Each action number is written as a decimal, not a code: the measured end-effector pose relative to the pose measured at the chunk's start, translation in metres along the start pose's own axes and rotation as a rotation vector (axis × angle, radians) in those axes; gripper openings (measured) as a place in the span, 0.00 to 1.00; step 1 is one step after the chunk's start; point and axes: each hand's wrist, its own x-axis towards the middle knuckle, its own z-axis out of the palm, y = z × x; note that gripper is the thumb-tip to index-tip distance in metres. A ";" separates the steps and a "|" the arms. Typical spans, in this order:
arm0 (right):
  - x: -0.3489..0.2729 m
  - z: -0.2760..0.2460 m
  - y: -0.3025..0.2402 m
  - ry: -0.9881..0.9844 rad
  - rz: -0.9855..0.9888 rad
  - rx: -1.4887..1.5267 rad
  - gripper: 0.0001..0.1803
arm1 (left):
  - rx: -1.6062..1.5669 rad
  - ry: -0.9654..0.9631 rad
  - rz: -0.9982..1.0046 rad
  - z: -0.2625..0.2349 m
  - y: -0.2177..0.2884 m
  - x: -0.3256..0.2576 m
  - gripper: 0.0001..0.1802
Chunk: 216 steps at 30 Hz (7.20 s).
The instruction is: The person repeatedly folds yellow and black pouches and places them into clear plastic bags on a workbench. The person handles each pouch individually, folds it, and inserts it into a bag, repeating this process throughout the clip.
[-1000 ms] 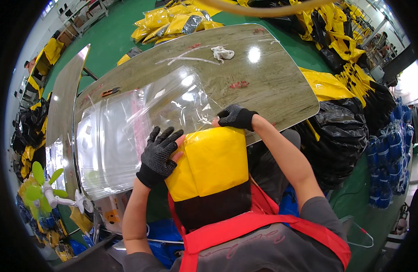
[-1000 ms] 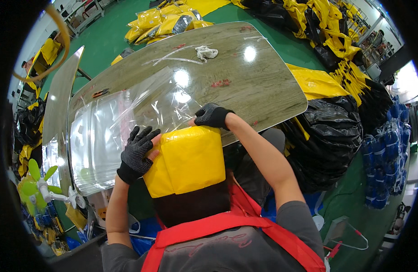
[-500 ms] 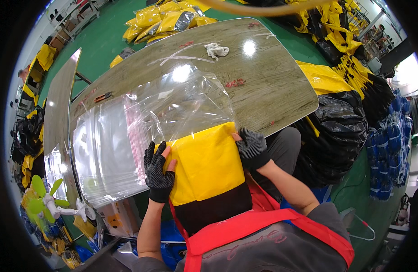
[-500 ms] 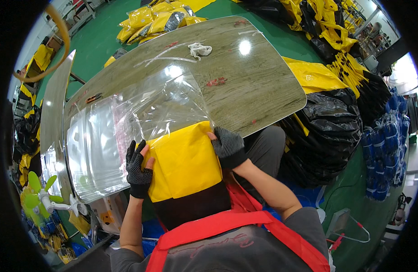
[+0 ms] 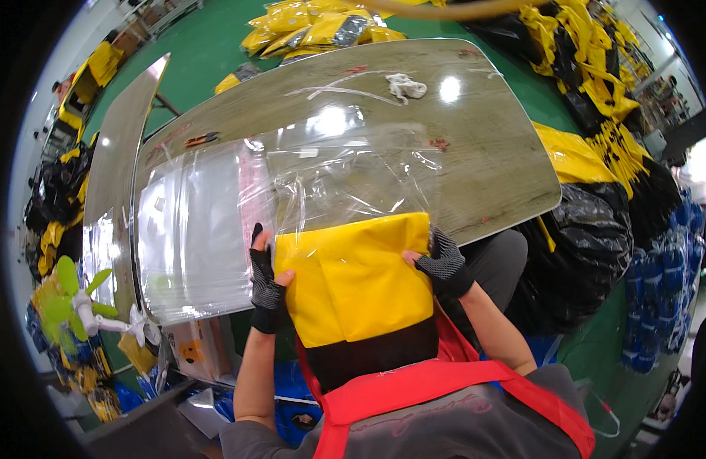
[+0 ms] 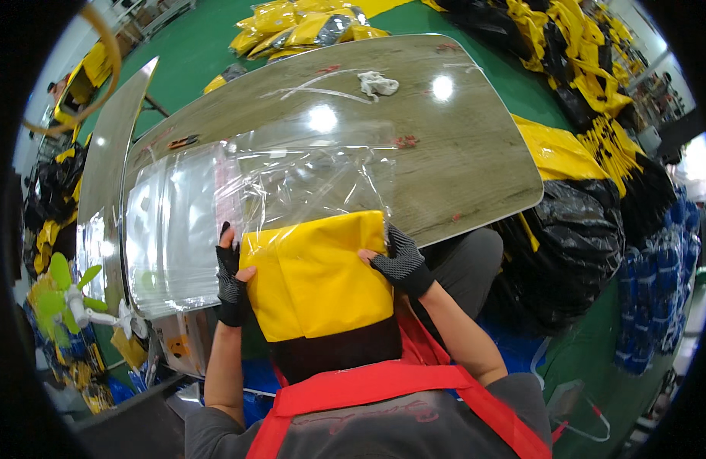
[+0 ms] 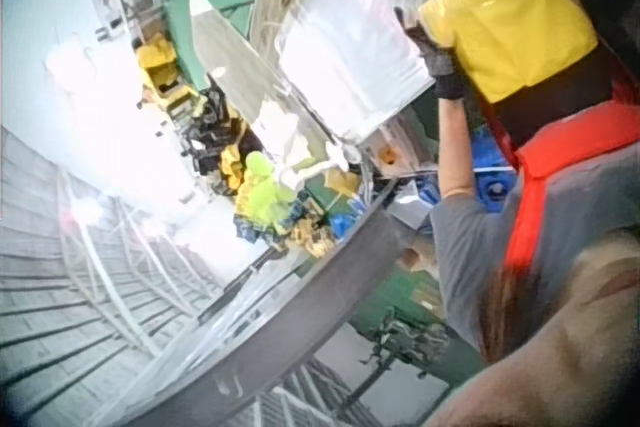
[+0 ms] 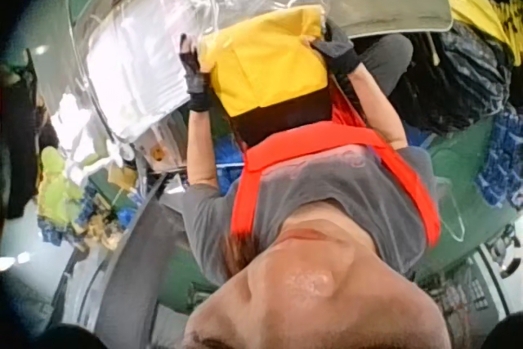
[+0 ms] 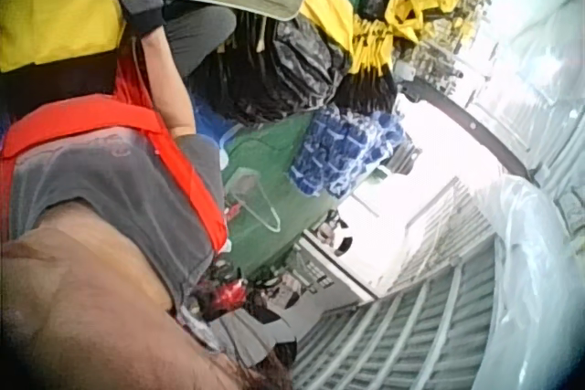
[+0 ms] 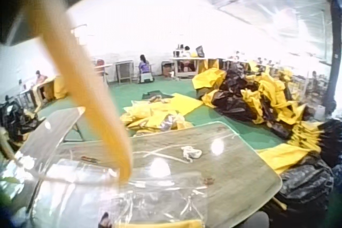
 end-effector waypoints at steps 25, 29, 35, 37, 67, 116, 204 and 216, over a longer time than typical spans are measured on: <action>-0.094 -0.041 0.019 -0.036 0.497 -0.181 0.20 | 0.638 -0.345 -0.615 0.011 -0.007 -0.091 0.28; -0.107 -0.048 0.034 -0.083 0.425 -0.050 0.23 | -0.066 -0.218 -0.397 -0.002 0.008 -0.047 0.24; -0.055 -0.061 -0.015 -0.195 -0.034 -0.108 0.24 | -0.290 -0.190 -0.620 0.029 -0.005 -0.027 0.29; -0.045 -0.058 0.000 -0.050 0.073 0.086 0.23 | -0.319 -0.198 -0.609 0.040 -0.012 -0.042 0.30; -0.128 -0.068 0.023 -0.593 0.318 0.010 0.30 | -0.332 -0.319 -0.466 0.007 0.002 -0.063 0.34; -0.101 0.004 -0.084 0.185 -0.473 0.380 0.30 | 0.288 -0.368 -0.430 0.099 -0.043 -0.136 0.34; 0.160 0.127 -0.114 -0.293 -1.085 -1.274 0.09 | -0.204 -0.329 -0.300 0.026 0.065 0.116 0.21; 0.176 -0.248 -0.147 1.328 -0.967 0.285 0.11 | -0.236 -0.281 -0.327 0.032 0.066 0.120 0.21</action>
